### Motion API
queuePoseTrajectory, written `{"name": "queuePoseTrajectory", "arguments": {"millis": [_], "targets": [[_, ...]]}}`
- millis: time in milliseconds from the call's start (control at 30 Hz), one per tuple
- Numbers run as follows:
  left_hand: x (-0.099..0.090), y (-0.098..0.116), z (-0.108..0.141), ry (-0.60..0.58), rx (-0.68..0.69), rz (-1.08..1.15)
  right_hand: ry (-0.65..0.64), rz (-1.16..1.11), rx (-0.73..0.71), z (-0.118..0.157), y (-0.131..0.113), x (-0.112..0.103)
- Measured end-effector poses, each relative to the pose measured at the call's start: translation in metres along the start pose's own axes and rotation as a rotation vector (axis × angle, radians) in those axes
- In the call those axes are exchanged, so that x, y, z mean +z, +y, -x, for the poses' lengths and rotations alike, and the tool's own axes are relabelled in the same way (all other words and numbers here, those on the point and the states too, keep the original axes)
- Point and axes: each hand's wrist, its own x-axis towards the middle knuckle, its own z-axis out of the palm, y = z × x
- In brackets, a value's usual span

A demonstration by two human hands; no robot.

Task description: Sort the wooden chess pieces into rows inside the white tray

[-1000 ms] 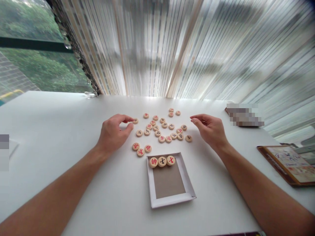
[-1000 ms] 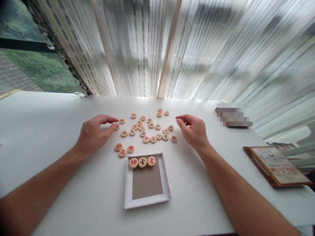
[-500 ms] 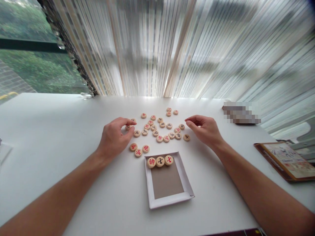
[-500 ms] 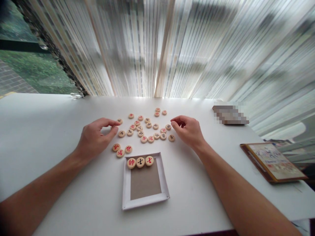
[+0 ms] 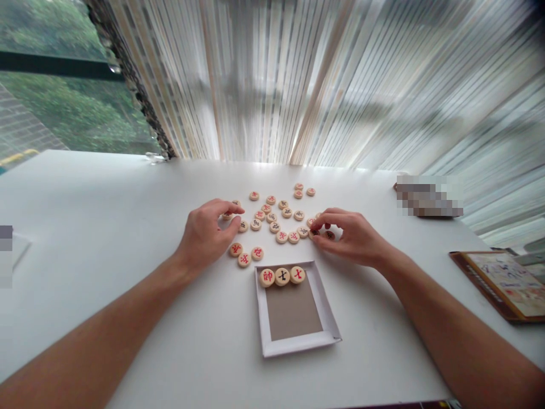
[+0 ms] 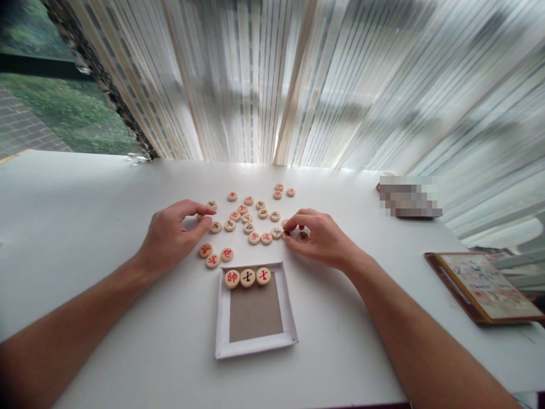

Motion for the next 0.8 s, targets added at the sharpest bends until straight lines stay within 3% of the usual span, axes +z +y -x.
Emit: {"name": "queuePoseTrajectory", "arguments": {"millis": [433, 533, 633, 800], "targets": [[0.0, -0.001, 0.0, -0.006, -0.003, 0.004, -0.06, 0.044, 0.011, -0.001, -0.001, -0.004], [0.0, -0.001, 0.0, 0.003, 0.003, 0.008, 0.013, -0.032, 0.037, 0.0, 0.0, -0.002], [0.0, 0.0, 0.0, 0.005, 0.011, 0.008, 0.17, -0.123, 0.101, 0.0, -0.001, 0.001], [0.0, 0.002, 0.001, 0.009, 0.026, 0.02, 0.257, -0.546, 0.332, -0.003, -0.012, 0.005]]}}
